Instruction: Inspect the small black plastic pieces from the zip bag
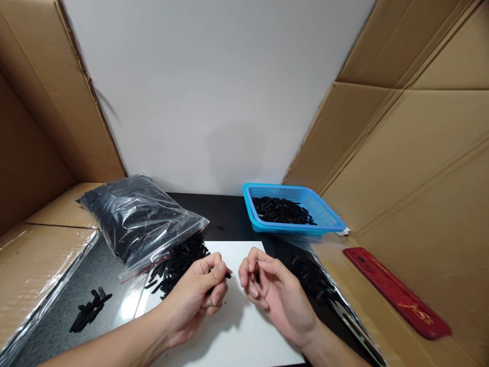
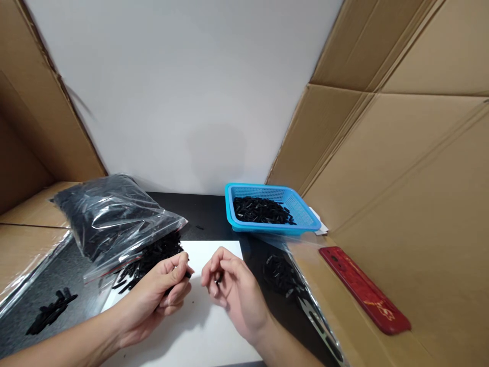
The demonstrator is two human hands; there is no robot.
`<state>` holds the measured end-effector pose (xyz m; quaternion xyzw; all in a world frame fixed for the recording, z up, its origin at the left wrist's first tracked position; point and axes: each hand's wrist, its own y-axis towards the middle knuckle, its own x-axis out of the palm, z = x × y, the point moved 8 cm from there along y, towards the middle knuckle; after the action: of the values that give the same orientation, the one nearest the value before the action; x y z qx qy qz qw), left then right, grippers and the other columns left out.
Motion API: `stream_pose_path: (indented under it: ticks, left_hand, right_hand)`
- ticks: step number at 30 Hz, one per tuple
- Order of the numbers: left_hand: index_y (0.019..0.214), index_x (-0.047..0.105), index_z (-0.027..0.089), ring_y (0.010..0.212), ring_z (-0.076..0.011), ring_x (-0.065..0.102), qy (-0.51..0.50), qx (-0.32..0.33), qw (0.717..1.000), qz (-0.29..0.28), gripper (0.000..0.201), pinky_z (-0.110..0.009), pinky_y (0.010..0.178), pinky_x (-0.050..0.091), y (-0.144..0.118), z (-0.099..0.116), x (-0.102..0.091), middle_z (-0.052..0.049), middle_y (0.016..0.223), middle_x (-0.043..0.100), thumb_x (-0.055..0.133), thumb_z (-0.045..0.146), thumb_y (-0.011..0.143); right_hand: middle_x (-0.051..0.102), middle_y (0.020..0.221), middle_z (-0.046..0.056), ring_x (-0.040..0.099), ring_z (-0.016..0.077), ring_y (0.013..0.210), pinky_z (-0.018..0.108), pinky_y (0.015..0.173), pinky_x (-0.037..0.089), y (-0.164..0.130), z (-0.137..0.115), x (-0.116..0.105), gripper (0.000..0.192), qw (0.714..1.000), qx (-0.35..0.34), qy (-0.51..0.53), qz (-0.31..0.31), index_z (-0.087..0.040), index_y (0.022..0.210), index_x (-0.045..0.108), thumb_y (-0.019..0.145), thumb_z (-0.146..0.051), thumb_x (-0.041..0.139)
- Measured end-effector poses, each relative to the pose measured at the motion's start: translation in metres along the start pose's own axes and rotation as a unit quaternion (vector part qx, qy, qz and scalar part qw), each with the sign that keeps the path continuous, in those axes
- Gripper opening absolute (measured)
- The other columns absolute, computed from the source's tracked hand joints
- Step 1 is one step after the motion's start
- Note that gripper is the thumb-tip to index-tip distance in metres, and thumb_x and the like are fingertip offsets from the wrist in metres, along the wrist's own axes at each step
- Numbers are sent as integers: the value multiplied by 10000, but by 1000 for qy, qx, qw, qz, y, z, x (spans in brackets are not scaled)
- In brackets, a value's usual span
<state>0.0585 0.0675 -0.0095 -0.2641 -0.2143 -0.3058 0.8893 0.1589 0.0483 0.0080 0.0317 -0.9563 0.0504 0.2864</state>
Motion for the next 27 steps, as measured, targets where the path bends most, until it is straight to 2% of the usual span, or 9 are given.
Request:
stream_pose_path:
  ticks: [2, 3, 6, 8, 11, 17, 20, 27]
  left_hand:
    - [745, 511, 186, 398, -31, 119, 7, -1, 1000, 5, 468, -197, 409, 81, -1, -1, 0, 112, 402, 386, 750, 586, 699]
    - [731, 500, 188, 398, -31, 125, 13, -2, 1000, 6, 474, -200, 413, 83, -1, -1, 0, 109, 405, 391, 755, 585, 694]
    - [699, 474, 189, 403, -29, 144, 38, -4, 999, 12, 482, -208, 425, 81, -2, -3, -1, 102, 424, 401, 769, 571, 685]
    - [710, 496, 181, 412, -30, 145, 47, -3, 999, 9, 470, -212, 429, 75, -2, -3, -1, 100, 448, 398, 766, 566, 691]
    - [753, 561, 158, 436, -35, 150, 36, 5, 999, 0, 431, -212, 431, 84, -3, 0, 2, 90, 499, 401, 731, 554, 740]
    - [751, 573, 149, 457, -37, 223, 2, -8, 1000, -7, 262, -205, 438, 123, -6, 3, 9, 30, 608, 514, 658, 376, 852]
    - [757, 559, 158, 431, -28, 187, 31, 0, 999, -24, 269, -214, 437, 101, -8, 4, 13, 45, 582, 509, 658, 388, 855]
    - [708, 534, 171, 422, -30, 205, 120, 59, 991, 1, 333, -230, 444, 115, -8, 12, 8, 62, 536, 486, 690, 444, 819]
  right_hand:
    - [481, 621, -36, 309, 95, 502, 217, 450, 219, -1, -2, -1, 241, 994, -25, -104, 8, -197, 749, 566, 852, -410, 608]
    - [433, 599, -55, 307, 97, 505, 223, 467, 233, -2, -5, -1, 199, 982, -53, -181, 16, -198, 791, 611, 837, -389, 645]
    - [337, 540, -82, 306, 102, 495, 243, 494, 252, -8, -15, 4, 133, 913, -149, -378, 37, -203, 903, 727, 789, -270, 711]
    - [388, 526, -69, 306, 100, 476, 250, 478, 254, -13, -22, 7, 107, 879, -206, -427, 51, -200, 872, 767, 805, -240, 693]
    - [516, 552, -29, 357, 107, 470, 252, 457, 287, -19, -33, 8, 97, 860, -272, -425, 74, -199, 801, 787, 814, -251, 706]
    - [523, 544, -17, 428, 126, 480, 256, 449, 316, -26, -50, 1, 48, 848, -331, -397, 117, -241, 783, 807, 790, -244, 760]
    - [548, 572, -9, 467, 135, 503, 259, 461, 347, -27, -52, 1, 66, 844, -349, -392, 112, -260, 801, 811, 792, -218, 760]
    - [570, 596, -9, 468, 129, 508, 254, 467, 371, -27, -53, -1, 36, 840, -349, -399, 117, -250, 800, 799, 777, -230, 781]
